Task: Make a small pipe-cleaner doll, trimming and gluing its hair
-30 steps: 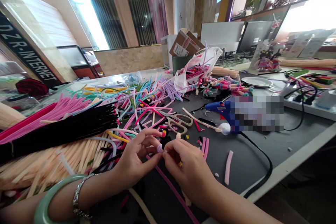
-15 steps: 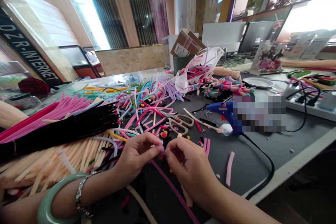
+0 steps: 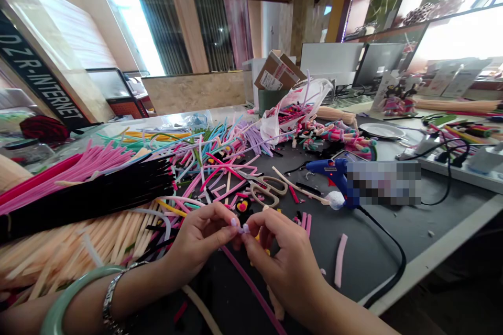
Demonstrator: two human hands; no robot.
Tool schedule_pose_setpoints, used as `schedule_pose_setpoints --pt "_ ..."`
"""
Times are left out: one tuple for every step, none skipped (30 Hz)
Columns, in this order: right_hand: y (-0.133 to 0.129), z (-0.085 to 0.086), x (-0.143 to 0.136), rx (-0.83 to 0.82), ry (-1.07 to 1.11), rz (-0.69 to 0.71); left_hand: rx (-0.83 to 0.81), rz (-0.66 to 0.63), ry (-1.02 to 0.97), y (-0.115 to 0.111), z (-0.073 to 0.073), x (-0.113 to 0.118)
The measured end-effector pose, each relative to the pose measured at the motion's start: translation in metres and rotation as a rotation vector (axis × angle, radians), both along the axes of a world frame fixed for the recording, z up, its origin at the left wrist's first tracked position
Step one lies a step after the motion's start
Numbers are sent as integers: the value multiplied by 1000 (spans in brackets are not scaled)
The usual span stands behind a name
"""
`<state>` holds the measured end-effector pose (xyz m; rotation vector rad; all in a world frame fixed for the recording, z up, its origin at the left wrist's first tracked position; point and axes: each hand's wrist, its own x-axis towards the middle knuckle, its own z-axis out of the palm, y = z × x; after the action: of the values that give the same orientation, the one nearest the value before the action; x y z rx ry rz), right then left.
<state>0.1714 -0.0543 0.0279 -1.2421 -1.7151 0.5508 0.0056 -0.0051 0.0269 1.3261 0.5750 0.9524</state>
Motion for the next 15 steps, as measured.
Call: schedule_pose_setpoints --pt "0 0 0 3 -5 3 1 -6 1 0 0 0" --pt "0 0 0 2 -10 5 -2 -11 4 0 -1 0" --pt "0 0 1 -2 -11 8 -9 -13 9 0 -1 0" --pt "0 0 1 -9 -8 12 -17 -13 17 0 -2 0" --pt "0 0 1 -19 0 18 -25 -13 27 0 -2 0" --pt "0 0 1 -30 8 28 -31 -14 37 0 -2 1" --pt "0 0 1 -40 16 37 -37 -16 44 0 -2 1" --pt "0 0 0 -47 23 44 -39 -19 50 0 -2 1" --pt "1 0 0 -54 28 46 -40 -21 53 0 -2 1" --pt "1 0 0 -60 31 45 -39 -23 56 0 -2 1" --pt "1 -1 0 -66 34 43 -37 -21 60 0 -2 1" --pt "2 -1 0 -74 37 41 -33 -18 65 -1 -2 1" --pt "2 -1 0 -81 40 39 -27 -13 70 -1 -2 1" --pt "2 -1 0 -90 44 40 -22 -7 76 -1 -2 1" --pt "2 -1 0 -102 50 43 -17 -3 82 -2 -3 1"
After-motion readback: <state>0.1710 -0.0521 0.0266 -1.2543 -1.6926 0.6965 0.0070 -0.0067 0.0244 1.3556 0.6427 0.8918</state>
